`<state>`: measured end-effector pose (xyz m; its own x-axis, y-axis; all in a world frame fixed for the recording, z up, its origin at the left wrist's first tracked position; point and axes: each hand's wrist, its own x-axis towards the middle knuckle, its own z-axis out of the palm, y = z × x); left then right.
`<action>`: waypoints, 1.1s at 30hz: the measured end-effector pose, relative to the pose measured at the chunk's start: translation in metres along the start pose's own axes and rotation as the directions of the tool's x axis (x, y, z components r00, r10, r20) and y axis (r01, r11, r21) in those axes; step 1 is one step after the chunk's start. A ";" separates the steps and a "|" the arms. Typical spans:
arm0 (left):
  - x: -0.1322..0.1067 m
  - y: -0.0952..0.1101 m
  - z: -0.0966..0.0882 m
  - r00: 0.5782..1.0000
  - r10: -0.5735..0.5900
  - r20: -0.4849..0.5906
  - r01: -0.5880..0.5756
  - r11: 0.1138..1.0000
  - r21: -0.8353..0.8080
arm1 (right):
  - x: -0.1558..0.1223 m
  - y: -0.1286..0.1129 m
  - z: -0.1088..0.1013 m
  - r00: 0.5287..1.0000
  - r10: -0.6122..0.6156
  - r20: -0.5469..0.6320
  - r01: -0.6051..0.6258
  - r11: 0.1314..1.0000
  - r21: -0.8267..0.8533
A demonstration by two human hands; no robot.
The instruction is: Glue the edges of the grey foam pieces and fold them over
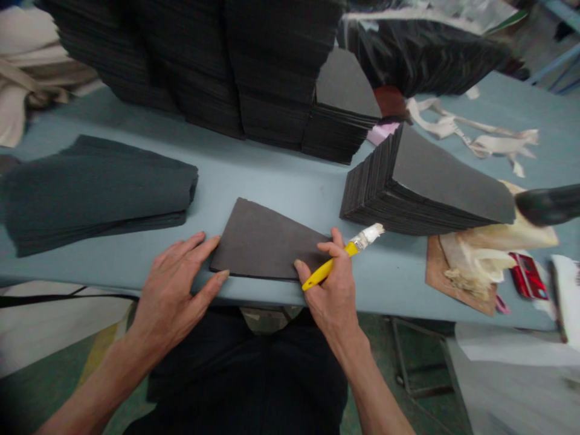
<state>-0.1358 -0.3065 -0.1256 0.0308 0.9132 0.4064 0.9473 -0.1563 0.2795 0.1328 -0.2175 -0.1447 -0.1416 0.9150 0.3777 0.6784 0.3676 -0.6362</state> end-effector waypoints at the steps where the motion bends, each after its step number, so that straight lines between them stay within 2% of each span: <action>1: 0.000 0.001 0.001 1.000 -0.002 -0.005 0.002 1.000 0.000 | -0.001 0.000 0.000 1.000 -0.004 0.000 0.004 1.000 -0.005; 6: -0.001 0.004 0.002 0.999 -0.015 -0.041 0.013 1.000 -0.028 | -0.004 0.005 0.003 1.000 -0.003 0.001 0.003 1.000 -0.026; 9: 0.002 -0.001 -0.008 0.994 -0.034 -0.104 0.029 0.998 -0.051 | -0.005 0.008 0.004 1.000 -0.020 -0.014 0.019 0.998 -0.056; 13: 0.015 -0.026 -0.033 0.971 -0.081 -0.224 0.096 0.994 0.059 | -0.006 0.010 0.002 0.999 -0.044 -0.021 0.042 0.995 -0.088; 16: 0.030 -0.053 -0.046 0.967 -0.153 -0.204 0.185 0.971 0.149 | -0.007 0.008 0.000 0.998 -0.065 -0.024 0.062 0.992 -0.105; 20: 0.043 -0.075 -0.039 0.981 -0.165 -0.105 0.181 0.970 0.163 | -0.009 0.007 -0.003 0.992 -0.114 -0.053 0.107 0.987 -0.123; 25: 0.048 -0.075 -0.023 0.963 -0.217 -0.161 0.244 0.954 0.172 | -0.007 -0.002 -0.010 0.973 -0.211 -0.093 0.197 0.970 -0.144; 29: 0.049 -0.076 -0.022 0.970 -0.209 -0.124 0.231 0.950 0.210 | 0.004 -0.026 -0.014 0.965 -0.251 -0.073 0.242 0.963 -0.118; 33: 0.048 -0.077 -0.020 0.974 -0.178 -0.138 0.207 0.949 0.239 | 0.025 -0.057 -0.005 0.937 -0.349 -0.016 0.348 0.937 -0.036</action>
<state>-0.2141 -0.2586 -0.1103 -0.1823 0.8656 0.4664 0.9813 0.1304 0.1415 0.0941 -0.2162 -0.0960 -0.3576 0.7268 0.5865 0.6125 0.6566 -0.4401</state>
